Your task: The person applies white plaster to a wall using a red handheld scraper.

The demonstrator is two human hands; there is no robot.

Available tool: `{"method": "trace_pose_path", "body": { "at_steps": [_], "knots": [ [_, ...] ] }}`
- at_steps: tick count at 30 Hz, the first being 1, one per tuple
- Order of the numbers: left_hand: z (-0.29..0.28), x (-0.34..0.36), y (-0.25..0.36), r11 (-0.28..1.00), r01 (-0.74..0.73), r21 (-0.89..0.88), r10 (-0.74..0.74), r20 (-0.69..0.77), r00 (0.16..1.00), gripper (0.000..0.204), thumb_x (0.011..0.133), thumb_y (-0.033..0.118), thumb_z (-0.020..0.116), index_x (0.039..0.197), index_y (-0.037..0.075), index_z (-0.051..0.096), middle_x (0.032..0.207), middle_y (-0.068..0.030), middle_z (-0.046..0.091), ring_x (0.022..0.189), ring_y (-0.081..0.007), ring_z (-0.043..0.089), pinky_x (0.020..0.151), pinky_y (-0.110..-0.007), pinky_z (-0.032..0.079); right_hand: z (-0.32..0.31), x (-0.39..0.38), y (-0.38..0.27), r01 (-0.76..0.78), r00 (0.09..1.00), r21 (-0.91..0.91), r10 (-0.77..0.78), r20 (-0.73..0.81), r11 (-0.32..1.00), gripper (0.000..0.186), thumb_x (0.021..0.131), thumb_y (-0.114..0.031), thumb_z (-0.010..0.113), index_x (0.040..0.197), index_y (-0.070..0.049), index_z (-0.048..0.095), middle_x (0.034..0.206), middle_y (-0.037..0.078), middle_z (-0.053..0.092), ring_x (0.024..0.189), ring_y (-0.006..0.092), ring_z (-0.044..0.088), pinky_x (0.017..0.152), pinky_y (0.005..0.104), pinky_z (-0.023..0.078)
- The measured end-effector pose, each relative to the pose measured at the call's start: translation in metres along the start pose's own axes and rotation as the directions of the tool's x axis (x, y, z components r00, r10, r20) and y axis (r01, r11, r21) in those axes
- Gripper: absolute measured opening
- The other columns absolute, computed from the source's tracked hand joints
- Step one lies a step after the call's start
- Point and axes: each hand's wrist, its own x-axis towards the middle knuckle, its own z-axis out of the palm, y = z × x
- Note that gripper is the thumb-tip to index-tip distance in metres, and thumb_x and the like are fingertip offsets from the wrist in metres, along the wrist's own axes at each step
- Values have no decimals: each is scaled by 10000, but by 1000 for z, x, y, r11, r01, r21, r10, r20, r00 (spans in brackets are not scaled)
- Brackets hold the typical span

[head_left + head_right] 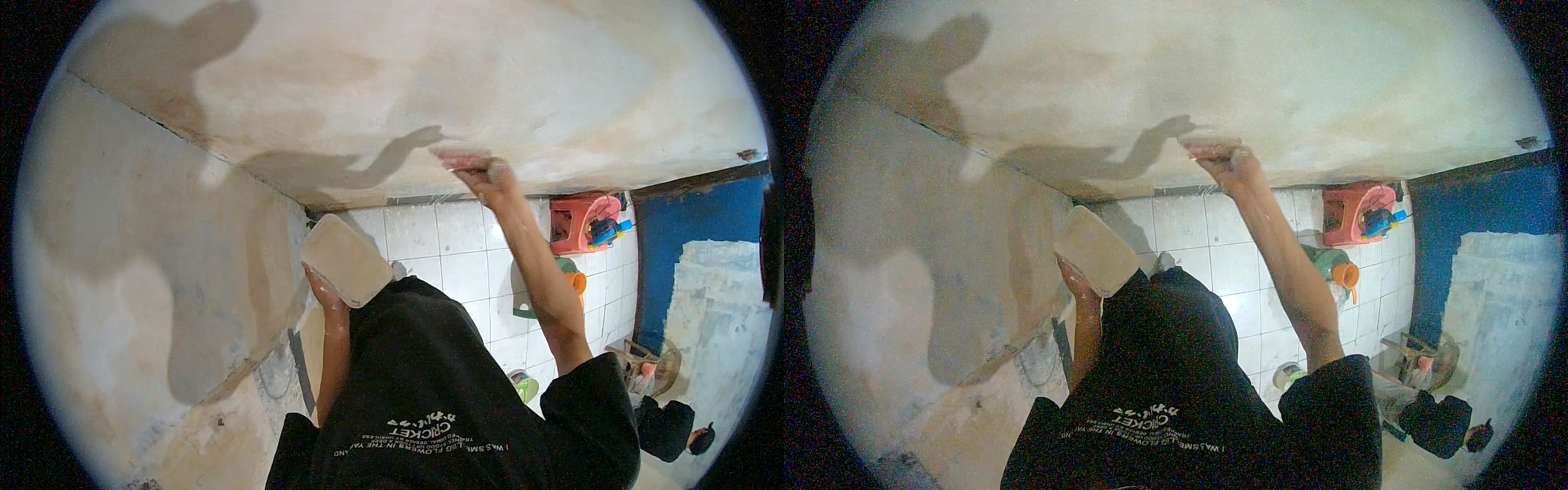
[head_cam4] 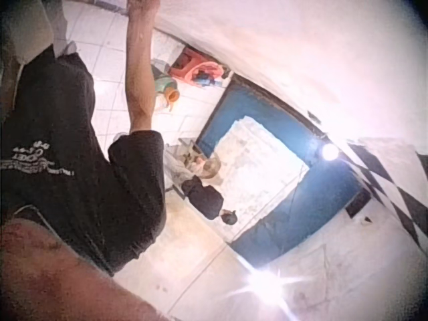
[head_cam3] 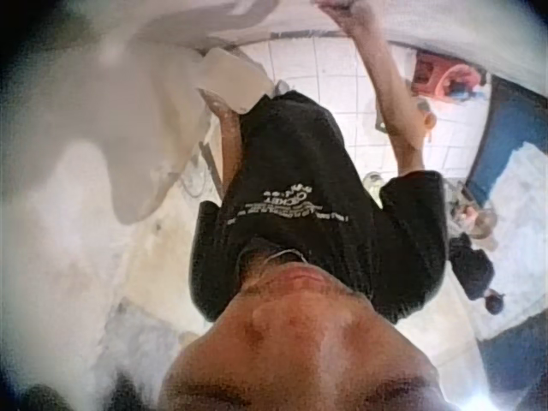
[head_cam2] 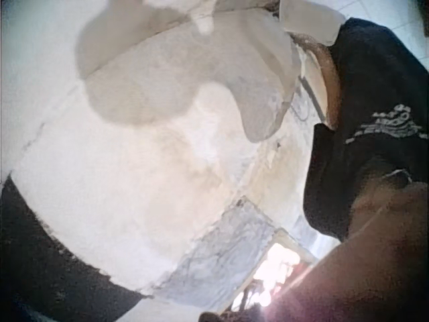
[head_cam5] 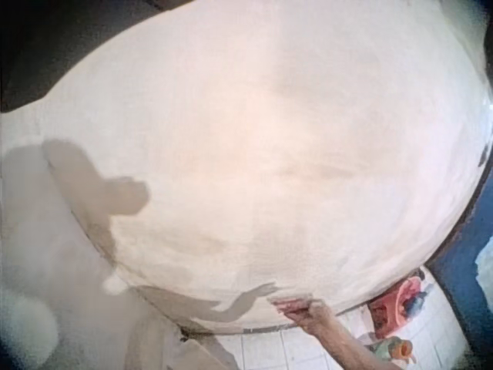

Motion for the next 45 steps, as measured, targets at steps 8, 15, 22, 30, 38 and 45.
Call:
{"method": "trace_pose_path", "body": {
  "at_steps": [8,15,22,30,38,45],
  "knots": [
    [-80,20,-11,991,-115,67,116,-15,993,584,975,478,324,1356,36,326,1362,-122,393,1232,-260,407,1041,-390,344,54,51,-35,26,997,362,4,-81,932,312,906,56,240,1074,315,288,1176,401,410,1094,519,464,1012,477,454],
    [-100,18,-15,988,-149,37,149,-3,989,568,971,466,350,1354,47,333,1356,-117,403,1200,-247,436,1028,-389,362,67,-40,-20,120,977,80,-132,167,989,318,856,52,352,1118,228,394,1118,349,511,1051,406,539,959,425,474],
    [-43,2,15,997,-46,-66,32,-195,980,545,968,468,350,1335,67,384,1343,-112,433,1199,-272,445,1021,-396,372,14,111,72,131,991,-191,-127,37,973,285,903,-14,382,1059,159,544,1048,336,576,940,373,606,890,381,519],
    [-74,-5,5,959,-25,-281,8,-59,998,593,934,542,368,1345,116,388,1341,-101,455,1160,-297,500,968,-465,439,91,-28,-5,204,965,-29,-196,174,979,288,900,39,335,1087,210,471,1127,324,532,1054,382,553,934,400,475],
    [-59,-9,9,992,-117,-48,105,-203,973,588,969,505,311,1337,49,369,1322,-121,436,1194,-266,443,1016,-407,369,18,93,138,286,958,-956,6,287,71,287,873,-117,502,1064,91,551,1038,207,612,918,292,614,862,347,481],
    [-58,-19,12,985,-122,-125,89,-240,967,588,975,488,308,1344,35,369,1341,-131,431,1197,-271,441,1030,-407,348,79,34,1,81,992,-16,-79,99,997,338,918,41,306,1201,225,306,1223,332,428,1115,399,497,1015,433,438]
  ]
}}
